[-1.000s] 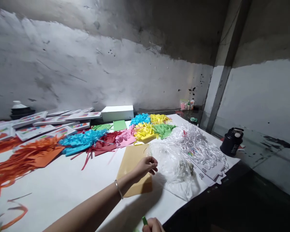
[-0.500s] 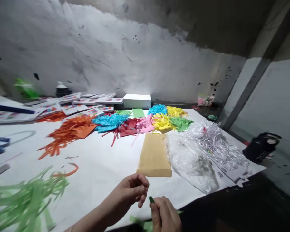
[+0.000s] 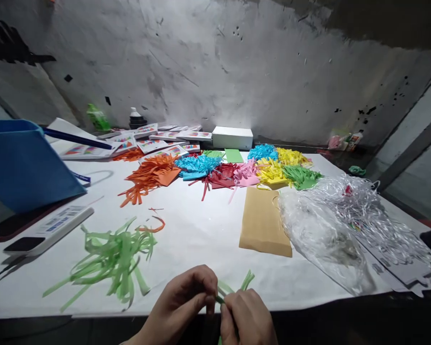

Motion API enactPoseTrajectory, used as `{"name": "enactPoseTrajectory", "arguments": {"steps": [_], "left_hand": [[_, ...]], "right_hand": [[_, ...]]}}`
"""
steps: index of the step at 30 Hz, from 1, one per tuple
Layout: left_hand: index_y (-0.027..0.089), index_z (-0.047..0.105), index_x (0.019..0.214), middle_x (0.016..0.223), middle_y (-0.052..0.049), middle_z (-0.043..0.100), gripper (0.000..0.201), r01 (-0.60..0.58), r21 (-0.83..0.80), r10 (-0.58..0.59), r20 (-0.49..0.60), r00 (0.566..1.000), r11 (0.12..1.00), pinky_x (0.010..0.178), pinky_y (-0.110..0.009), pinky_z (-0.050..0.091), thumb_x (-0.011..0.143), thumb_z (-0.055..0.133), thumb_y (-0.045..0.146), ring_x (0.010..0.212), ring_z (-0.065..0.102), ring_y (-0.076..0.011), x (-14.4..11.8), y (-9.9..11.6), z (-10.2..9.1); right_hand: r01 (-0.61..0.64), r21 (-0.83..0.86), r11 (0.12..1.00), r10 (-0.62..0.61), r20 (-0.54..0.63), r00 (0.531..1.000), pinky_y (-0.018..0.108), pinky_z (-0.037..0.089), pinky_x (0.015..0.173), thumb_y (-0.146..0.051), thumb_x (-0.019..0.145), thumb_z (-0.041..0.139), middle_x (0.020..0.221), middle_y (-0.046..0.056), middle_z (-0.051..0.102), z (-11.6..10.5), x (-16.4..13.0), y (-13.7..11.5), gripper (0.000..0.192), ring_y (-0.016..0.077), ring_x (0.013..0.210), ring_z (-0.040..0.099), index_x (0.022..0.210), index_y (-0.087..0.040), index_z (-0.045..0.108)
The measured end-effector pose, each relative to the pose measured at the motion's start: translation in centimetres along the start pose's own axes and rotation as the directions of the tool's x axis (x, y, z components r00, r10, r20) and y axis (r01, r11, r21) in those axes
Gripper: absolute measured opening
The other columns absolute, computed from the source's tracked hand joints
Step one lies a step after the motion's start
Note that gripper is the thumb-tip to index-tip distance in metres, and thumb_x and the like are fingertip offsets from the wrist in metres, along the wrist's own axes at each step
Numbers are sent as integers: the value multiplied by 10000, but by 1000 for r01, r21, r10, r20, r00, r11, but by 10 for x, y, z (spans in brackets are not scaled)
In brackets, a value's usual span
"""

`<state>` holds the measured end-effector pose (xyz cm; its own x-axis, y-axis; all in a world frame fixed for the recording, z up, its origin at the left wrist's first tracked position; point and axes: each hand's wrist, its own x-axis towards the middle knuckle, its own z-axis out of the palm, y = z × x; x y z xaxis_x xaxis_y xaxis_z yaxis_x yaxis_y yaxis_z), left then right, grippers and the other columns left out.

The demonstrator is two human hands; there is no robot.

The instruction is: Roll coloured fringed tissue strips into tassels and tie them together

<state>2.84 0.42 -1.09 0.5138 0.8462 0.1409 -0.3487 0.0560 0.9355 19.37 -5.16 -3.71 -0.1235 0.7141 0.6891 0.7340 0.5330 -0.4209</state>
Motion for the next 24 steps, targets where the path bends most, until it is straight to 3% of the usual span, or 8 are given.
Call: {"name": "enactPoseTrajectory", "arguments": {"steps": [3,6,10,15,21,24], "left_hand": [[167,631,839,760,-3,600,50,-19,41,18,12,1000,999,624,-209,485,886,638,184,649,599,-113,-5,-2,-4],[183,620,881,776,-6,588,58,-116,159,109,52,993,980,619,-202,472,926,585,195,649,568,-109,-11,-3,-8],[209,595,936,806,-22,588,110,-285,345,248,146,958,894,624,-206,464,970,493,186,671,550,-121,-17,0,-11],[228,565,938,825,-38,610,140,-385,461,307,237,922,800,682,-226,475,951,468,128,749,578,-150,-19,7,-11],[211,585,921,818,-42,615,142,-363,476,287,227,931,801,662,-222,474,917,497,100,733,580,-147,-20,6,-12],[193,639,890,814,-45,652,93,-246,444,203,143,969,862,667,-216,483,883,576,125,743,604,-151,-20,5,-12]], "right_hand": [[71,-58,996,-66,83,994,250,417,597,-92,945,477,666,-10,573,-3,3,-1,150,141,607,547,868,-211,528],[118,-89,989,-102,162,981,253,414,612,-81,936,455,653,-15,552,-11,9,-3,186,133,602,540,810,-211,498],[180,-76,981,-157,247,956,246,402,583,-81,925,435,631,-21,534,-22,17,-8,212,128,585,526,765,-216,467],[169,-31,985,-155,263,952,247,431,595,-85,927,425,660,-12,570,-21,16,-11,184,142,608,544,821,-221,489],[39,61,997,-55,298,953,237,478,651,-178,1003,421,739,-11,619,-13,5,-10,147,144,674,598,920,-234,528],[28,41,999,-38,271,962,237,482,652,-177,1009,408,736,-10,616,-10,0,-9,164,145,672,602,920,-231,535]]}}
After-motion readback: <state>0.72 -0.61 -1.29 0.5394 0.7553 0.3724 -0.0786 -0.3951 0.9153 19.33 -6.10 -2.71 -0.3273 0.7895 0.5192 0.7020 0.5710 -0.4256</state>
